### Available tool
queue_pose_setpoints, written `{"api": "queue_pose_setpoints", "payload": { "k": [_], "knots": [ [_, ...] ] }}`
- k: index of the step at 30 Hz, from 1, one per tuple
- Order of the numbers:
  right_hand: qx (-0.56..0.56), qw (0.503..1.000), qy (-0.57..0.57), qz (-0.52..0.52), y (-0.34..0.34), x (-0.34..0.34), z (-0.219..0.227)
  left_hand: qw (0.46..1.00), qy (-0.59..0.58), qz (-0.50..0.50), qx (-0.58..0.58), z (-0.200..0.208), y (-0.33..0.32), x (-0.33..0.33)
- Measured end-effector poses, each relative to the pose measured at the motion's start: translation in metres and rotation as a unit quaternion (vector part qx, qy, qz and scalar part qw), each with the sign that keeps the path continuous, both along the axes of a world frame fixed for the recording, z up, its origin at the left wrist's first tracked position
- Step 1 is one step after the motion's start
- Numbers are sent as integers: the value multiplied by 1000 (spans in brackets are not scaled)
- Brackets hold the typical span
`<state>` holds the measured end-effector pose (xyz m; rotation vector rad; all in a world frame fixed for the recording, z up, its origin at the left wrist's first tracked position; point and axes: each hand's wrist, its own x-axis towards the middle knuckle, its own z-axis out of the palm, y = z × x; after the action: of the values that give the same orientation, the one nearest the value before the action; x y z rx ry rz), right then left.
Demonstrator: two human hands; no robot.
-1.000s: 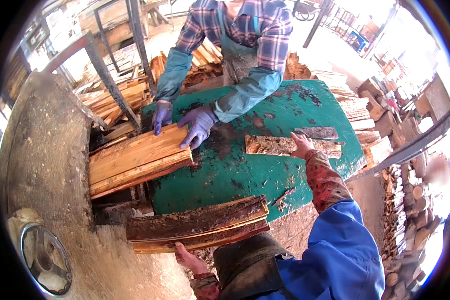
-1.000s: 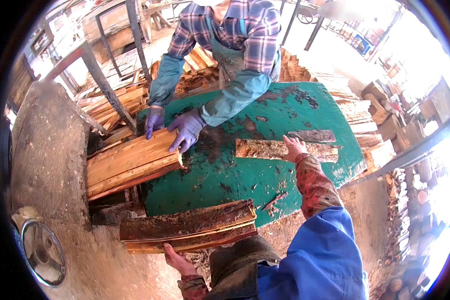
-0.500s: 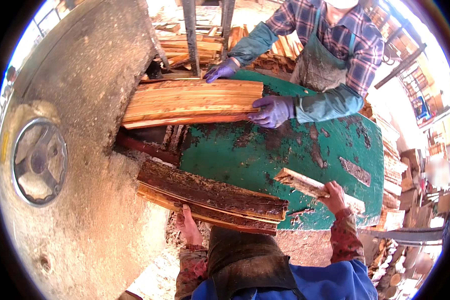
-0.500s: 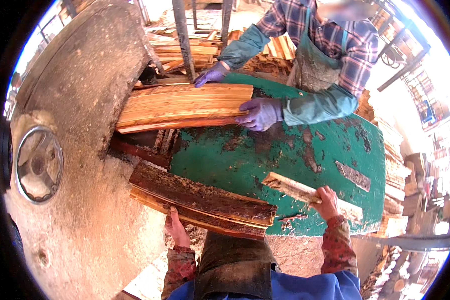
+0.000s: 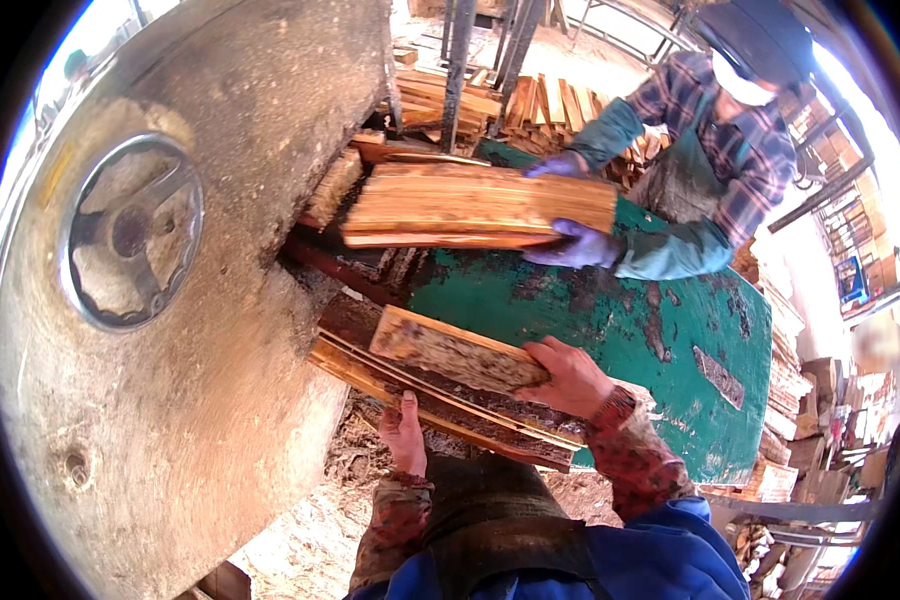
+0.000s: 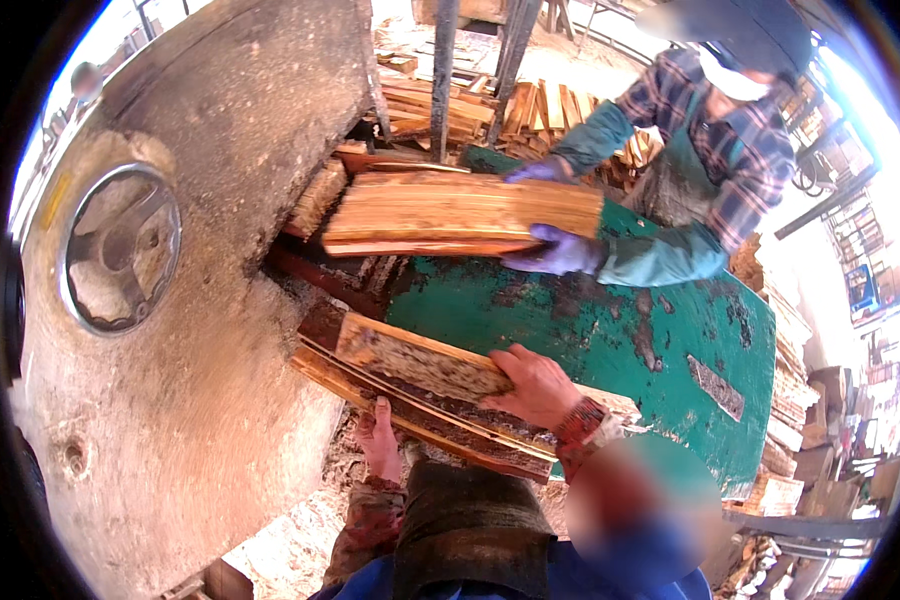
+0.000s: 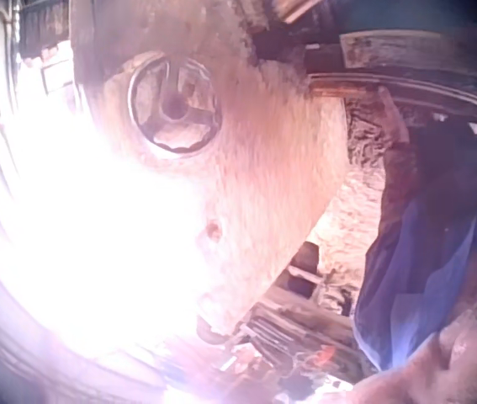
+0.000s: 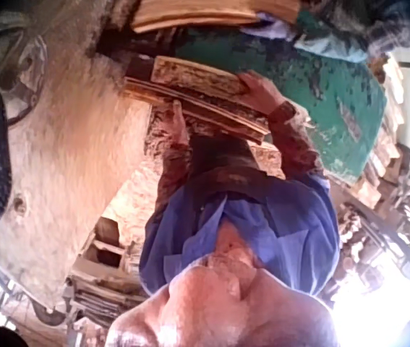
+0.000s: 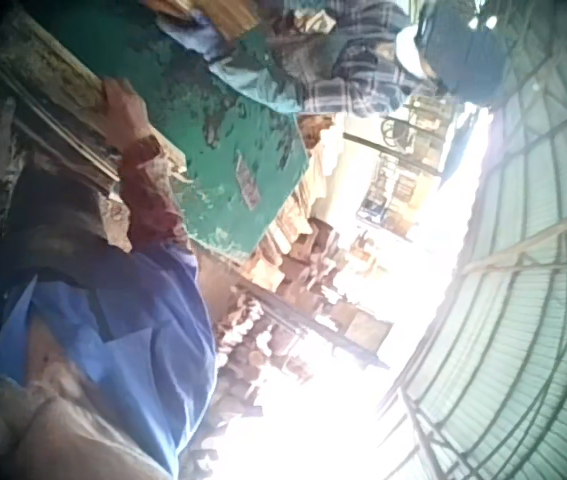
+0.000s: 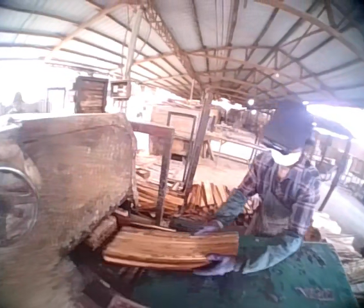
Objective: The person picks up cut wooden planks from a table saw area and stacks them in a pile. The person repeatedly lifts planks and places them onto a growing stack of lumber.
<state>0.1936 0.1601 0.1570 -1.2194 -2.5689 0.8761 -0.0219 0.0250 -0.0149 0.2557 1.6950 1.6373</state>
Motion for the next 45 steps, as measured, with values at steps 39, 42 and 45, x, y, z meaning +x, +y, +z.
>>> {"api": "queue_pose_setpoints", "payload": {
  "k": [39, 42, 45],
  "knots": [
    [-82, 991, -64, 81, 70, -50, -82, 995, -74, 8, 68, 13, 8, 1],
    [-28, 999, -19, 15, 105, -61, -71, 996, -70, 16, 57, 13, 6, 0],
    [198, 979, 40, -39, 169, -75, -74, 996, -78, 15, 48, 13, 8, 0]
  ]
}}
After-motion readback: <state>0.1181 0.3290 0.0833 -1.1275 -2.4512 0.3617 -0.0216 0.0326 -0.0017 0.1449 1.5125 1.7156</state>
